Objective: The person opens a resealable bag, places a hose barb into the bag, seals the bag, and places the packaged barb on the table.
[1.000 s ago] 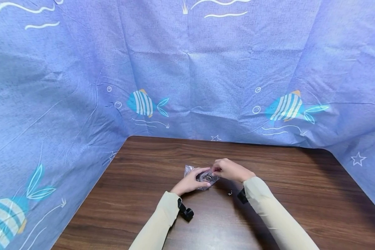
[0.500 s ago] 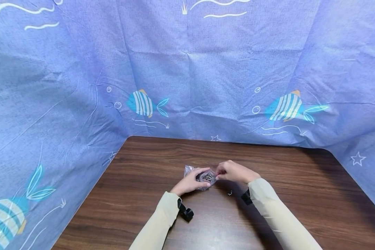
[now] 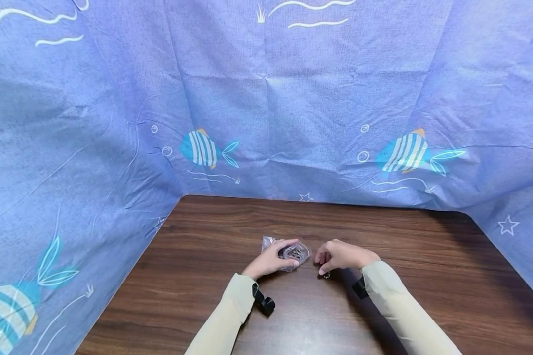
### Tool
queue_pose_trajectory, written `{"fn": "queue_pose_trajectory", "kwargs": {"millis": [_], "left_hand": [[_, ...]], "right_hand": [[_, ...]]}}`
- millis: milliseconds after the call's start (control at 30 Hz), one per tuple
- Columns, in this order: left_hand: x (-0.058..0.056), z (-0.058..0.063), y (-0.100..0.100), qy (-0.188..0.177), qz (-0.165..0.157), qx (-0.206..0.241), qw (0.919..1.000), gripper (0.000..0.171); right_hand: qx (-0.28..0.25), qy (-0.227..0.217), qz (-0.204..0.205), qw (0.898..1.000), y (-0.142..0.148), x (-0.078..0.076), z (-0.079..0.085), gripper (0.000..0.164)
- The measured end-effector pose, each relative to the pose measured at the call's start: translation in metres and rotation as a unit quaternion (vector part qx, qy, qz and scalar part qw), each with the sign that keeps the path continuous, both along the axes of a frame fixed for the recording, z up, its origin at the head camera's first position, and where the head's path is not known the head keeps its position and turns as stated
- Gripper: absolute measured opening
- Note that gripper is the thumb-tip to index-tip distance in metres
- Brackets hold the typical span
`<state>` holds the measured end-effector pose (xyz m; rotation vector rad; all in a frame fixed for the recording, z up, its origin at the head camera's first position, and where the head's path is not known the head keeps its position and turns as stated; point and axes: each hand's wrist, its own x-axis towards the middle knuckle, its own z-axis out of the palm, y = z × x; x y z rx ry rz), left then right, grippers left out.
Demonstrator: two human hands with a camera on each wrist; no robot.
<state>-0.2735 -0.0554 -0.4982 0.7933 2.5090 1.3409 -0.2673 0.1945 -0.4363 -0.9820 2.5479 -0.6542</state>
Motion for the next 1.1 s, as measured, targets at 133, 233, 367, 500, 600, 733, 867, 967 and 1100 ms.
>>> {"fn": "queue_pose_trajectory", "kwargs": {"millis": [133, 233, 367, 500, 600, 733, 867, 967, 1100], "left_hand": [[0.0, 0.0, 0.0, -0.001, 0.001, 0.0, 1.0, 0.062], [0.0, 0.0, 0.0, -0.003, 0.002, 0.001, 1.0, 0.062], [-0.001, 0.0, 0.0, -0.005, 0.0, 0.006, 1.0, 0.062], [-0.001, -0.001, 0.0, -0.004, -0.001, 0.006, 1.0, 0.062], [-0.002, -0.002, 0.0, -0.004, -0.001, 0.006, 1.0, 0.062], [-0.001, -0.002, -0.001, -0.005, 0.001, 0.006, 1.0, 0.062], [-0.001, -0.003, 0.0, 0.001, -0.002, 0.004, 1.0, 0.062], [-0.001, -0.003, 0.0, 0.005, -0.003, 0.002, 1.0, 0.062], [-0.001, -0.001, -0.001, 0.002, -0.002, 0.001, 1.0, 0.062]], "right_hand": [[0.01, 0.008, -0.004, 1.0, 0.005, 0.003, -0.001, 0.023], [0.018, 0.013, -0.005, 1.0, 0.008, 0.005, -0.003, 0.023], [0.016, 0.009, -0.001, 1.0, 0.011, 0.006, -0.005, 0.02], [0.006, 0.003, 0.007, 1.0, 0.014, 0.009, -0.008, 0.017], [-0.001, 0.007, 0.018, 1.0, 0.015, 0.009, -0.011, 0.016], [-0.008, 0.017, 0.029, 0.999, 0.017, 0.008, -0.013, 0.016], [-0.019, 0.037, 0.046, 0.998, 0.02, 0.008, -0.013, 0.017], [-0.015, 0.039, 0.043, 0.998, 0.019, 0.01, -0.012, 0.018], [0.001, 0.036, 0.027, 0.999, 0.017, 0.011, -0.011, 0.016]]}}
